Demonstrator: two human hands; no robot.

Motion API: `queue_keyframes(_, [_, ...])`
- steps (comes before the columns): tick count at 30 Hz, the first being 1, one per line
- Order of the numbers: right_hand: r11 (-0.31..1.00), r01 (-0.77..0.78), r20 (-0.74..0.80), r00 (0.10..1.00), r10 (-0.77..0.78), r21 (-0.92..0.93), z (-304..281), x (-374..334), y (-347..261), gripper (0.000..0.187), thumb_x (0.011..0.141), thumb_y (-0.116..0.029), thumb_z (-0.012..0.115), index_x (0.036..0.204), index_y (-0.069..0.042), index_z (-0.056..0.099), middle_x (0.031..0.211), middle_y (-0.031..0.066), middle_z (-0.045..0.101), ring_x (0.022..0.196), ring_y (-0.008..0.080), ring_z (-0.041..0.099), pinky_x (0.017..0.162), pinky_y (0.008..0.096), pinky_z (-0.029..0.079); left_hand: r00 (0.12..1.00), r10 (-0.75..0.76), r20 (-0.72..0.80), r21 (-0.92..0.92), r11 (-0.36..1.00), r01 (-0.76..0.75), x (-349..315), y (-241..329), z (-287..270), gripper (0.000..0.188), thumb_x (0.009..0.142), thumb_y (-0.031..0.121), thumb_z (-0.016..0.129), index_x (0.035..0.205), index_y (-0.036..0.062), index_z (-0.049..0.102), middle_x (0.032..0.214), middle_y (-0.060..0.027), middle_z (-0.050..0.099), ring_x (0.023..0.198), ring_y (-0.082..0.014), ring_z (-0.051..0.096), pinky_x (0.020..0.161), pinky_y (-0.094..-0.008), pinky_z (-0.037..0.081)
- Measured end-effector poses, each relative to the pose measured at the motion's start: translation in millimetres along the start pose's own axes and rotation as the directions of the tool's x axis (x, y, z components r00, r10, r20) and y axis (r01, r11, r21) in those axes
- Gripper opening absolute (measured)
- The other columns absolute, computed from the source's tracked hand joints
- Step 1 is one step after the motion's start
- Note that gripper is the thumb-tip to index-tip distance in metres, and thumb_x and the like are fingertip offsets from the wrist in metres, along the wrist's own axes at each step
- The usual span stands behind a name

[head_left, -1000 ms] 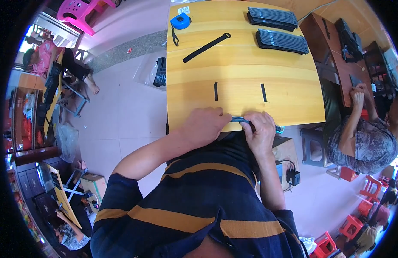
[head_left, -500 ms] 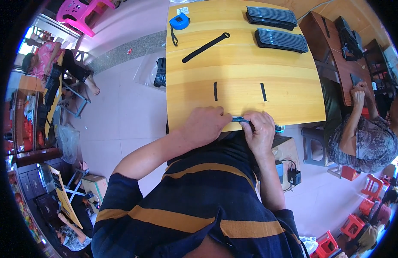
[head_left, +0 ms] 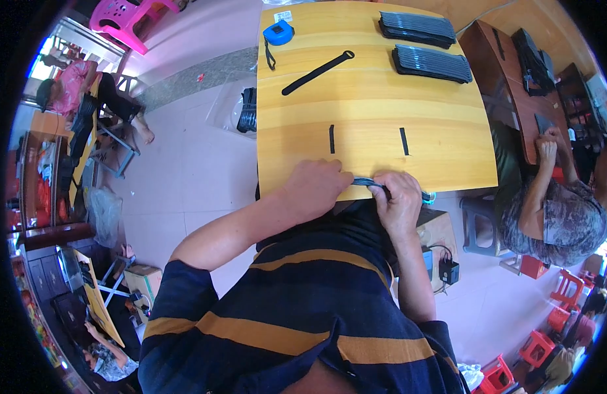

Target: Measuring and attaching velcro straps to a mesh base component using tools.

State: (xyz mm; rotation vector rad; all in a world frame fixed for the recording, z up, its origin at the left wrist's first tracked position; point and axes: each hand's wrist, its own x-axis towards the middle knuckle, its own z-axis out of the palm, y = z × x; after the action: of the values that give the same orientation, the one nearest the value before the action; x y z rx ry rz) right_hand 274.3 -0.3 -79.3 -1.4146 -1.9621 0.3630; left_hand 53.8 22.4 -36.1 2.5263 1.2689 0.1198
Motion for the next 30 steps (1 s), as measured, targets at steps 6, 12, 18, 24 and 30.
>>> queue_keyframes(6, [1.000,0.021,-0.029,0.999,-0.021,-0.003,1.1,0.2,0.1,0.015,0.077,-0.007,0.080,0.087,-0.008,0.069,0.088,0.0088,0.072,0.088,0.0308,0.070,0.086,0.0432,0.051,0.999,-0.022,-0.024,-0.027,0.999,0.021,-13.5,-11.0,0.2,0.010,0.090,0.015,0.063,0.096,0.0098,0.068,0.083,-0.0101,0.064,0.080,-0.0335,0.069,0.066,-0.0483,0.055])
queue_keyframes(12, [0.999,0.034,-0.018,0.999,-0.034,0.011,0.9,1.9,-0.2,0.015,0.076,-0.007,0.081,0.085,-0.007,0.068,0.088,0.0095,0.072,0.087,0.0315,0.069,0.085,0.0430,0.051,0.997,-0.022,-0.074,-0.052,0.998,0.019,-18.8,-13.4,2.8,0.010,0.088,0.014,0.064,0.097,0.0102,0.068,0.084,-0.0102,0.064,0.079,-0.0333,0.070,0.066,-0.0480,0.055])
queue_keyframes(18, [1.000,0.024,0.003,1.000,-0.024,-0.004,1.2,1.1,1.5,0.016,0.077,-0.006,0.081,0.087,-0.006,0.068,0.088,0.0095,0.073,0.088,0.0315,0.069,0.084,0.0413,0.051,0.999,0.010,-0.037,-0.018,1.000,-0.010,-15.7,-15.9,-1.7,0.008,0.087,0.012,0.064,0.094,0.0091,0.066,0.085,-0.0112,0.065,0.079,-0.0342,0.069,0.065,-0.0479,0.054])
queue_keyframes(24, [0.999,0.039,-0.005,0.999,-0.039,-0.008,2.8,0.0,2.0,0.016,0.077,-0.006,0.081,0.087,-0.006,0.068,0.088,0.0093,0.073,0.088,0.0310,0.069,0.085,0.0416,0.051,0.999,0.032,-0.032,0.027,0.999,-0.031,-19.9,-19.4,-1.6,0.011,0.090,0.014,0.061,0.089,0.0070,0.070,0.084,-0.0137,0.067,0.079,-0.0333,0.072,0.066,-0.0458,0.057])
queue_keyframes(30, [0.997,0.073,0.021,0.997,-0.073,-0.009,2.8,3.8,6.9,0.016,0.077,-0.007,0.081,0.087,-0.006,0.068,0.088,0.0095,0.072,0.087,0.0308,0.068,0.087,0.0419,0.050,1.000,0.010,-0.005,0.021,1.000,-0.009,-17.8,-9.6,-11.9,0.008,0.086,0.011,0.063,0.093,0.0080,0.067,0.089,-0.0116,0.066,0.084,-0.0319,0.071,0.069,-0.0461,0.057])
